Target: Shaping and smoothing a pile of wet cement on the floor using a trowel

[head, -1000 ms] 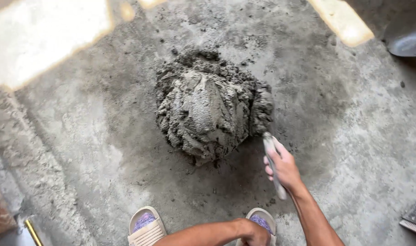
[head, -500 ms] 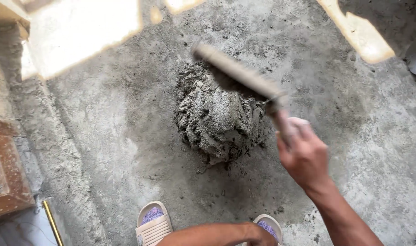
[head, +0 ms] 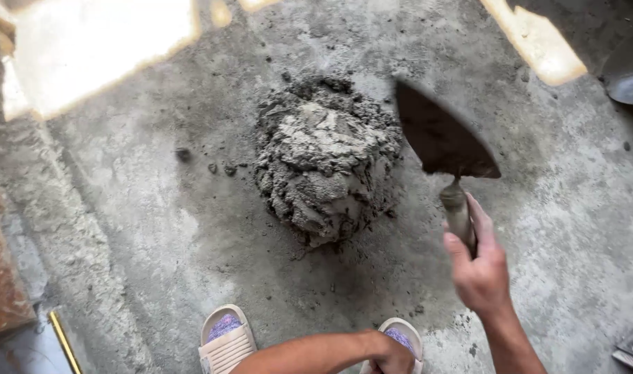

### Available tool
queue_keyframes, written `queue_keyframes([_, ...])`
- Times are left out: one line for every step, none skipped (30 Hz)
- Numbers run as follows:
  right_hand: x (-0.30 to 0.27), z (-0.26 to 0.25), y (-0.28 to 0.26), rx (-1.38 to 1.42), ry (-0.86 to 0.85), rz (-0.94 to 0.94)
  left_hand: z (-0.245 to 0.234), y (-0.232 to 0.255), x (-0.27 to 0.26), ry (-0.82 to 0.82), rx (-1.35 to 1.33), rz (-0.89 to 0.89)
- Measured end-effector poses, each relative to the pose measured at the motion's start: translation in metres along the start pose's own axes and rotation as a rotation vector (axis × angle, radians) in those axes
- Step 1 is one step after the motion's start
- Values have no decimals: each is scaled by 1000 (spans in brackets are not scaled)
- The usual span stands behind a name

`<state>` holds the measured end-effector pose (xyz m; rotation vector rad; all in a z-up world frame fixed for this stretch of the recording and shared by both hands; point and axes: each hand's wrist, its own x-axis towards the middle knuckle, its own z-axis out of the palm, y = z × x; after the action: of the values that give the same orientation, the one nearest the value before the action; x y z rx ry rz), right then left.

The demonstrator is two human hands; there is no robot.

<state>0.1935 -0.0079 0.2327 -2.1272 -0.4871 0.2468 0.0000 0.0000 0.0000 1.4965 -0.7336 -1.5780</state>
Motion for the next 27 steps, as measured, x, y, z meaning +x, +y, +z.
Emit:
queue_keyframes([-3,-8,2,225,-34,260,-16,6,-10,-13,8,-2])
queue_keyframes([-6,-8,13,225,-20,266,-17,10,-13,-25,18,-2])
queue_keyframes([-9,-8,24,319,-57,393,-18,14,-17,-28,14,-24])
queue_keyframes([-11,-7,35,415,-93,520,-20,18,-21,-31,10,-46])
queue_keyframes([-16,-5,42,418,-89,526,-21,21,-25,-38,11,-47])
queue_keyframes([-21,-2,49,538,-126,560,-22,25,-29,-18,-9,-37])
queue_keyframes([-25,1,56,656,-167,594,-23,28,-33,5,-31,-26])
queue_keyframes([-28,7,60,657,-166,599,-23,30,-35,1,-34,-25])
queue_keyframes([-31,13,63,665,-210,666,-23,31,-37,-9,-77,-31])
queue_keyframes([-34,19,67,673,-253,733,-23,33,-39,-18,-119,-37])
queue_keyframes([-35,24,66,678,-248,738,-25,39,-45,-26,-119,-40])
queue_keyframes([-36,30,64,615,-281,784,-27,45,-52,-32,-88,-68])
queue_keyframes([-34,36,63,549,-316,826,-31,52,-58,-33,-56,-95])
queue_keyframes([-33,36,64,551,-315,826,-32,51,-56,-35,-55,-97])
queue_keyframes([-34,38,65,548,-324,797,-32,50,-56,-36,-80,-85])
queue_keyframes([-34,40,66,546,-333,767,-32,49,-55,-36,-105,-72])
queue_keyframes([-31,41,65,550,-334,771,-32,50,-55,-41,-108,-75])
queue_keyframes([-29,42,63,524,-361,771,-33,50,-55,-58,-97,-78])
queue_keyframes([-27,42,62,498,-387,773,-34,51,-54,-77,-86,-79])
queue_keyframes([-26,43,65,501,-385,779,-32,49,-52,-84,-88,-80])
queue_keyframes([-24,45,67,467,-409,786,-32,47,-50,-73,-116,-88])
queue_keyframes([-21,46,70,433,-432,794,-32,44,-48,-62,-143,-97])
queue_keyframes([-19,47,69,435,-434,799,-34,46,-51,-66,-147,-98])
queue_keyframes([-17,47,69,421,-434,784,-36,48,-53,-88,-160,-115])
queue_keyframes([-15,47,69,406,-432,774,-38,50,-54,-114,-172,-130])
queue_keyframes([-14,49,71,407,-431,783,-39,53,-58,-122,-175,-128])
queue_keyframes([-12,51,73,442,-441,798,-41,56,-61,-127,-194,-117])
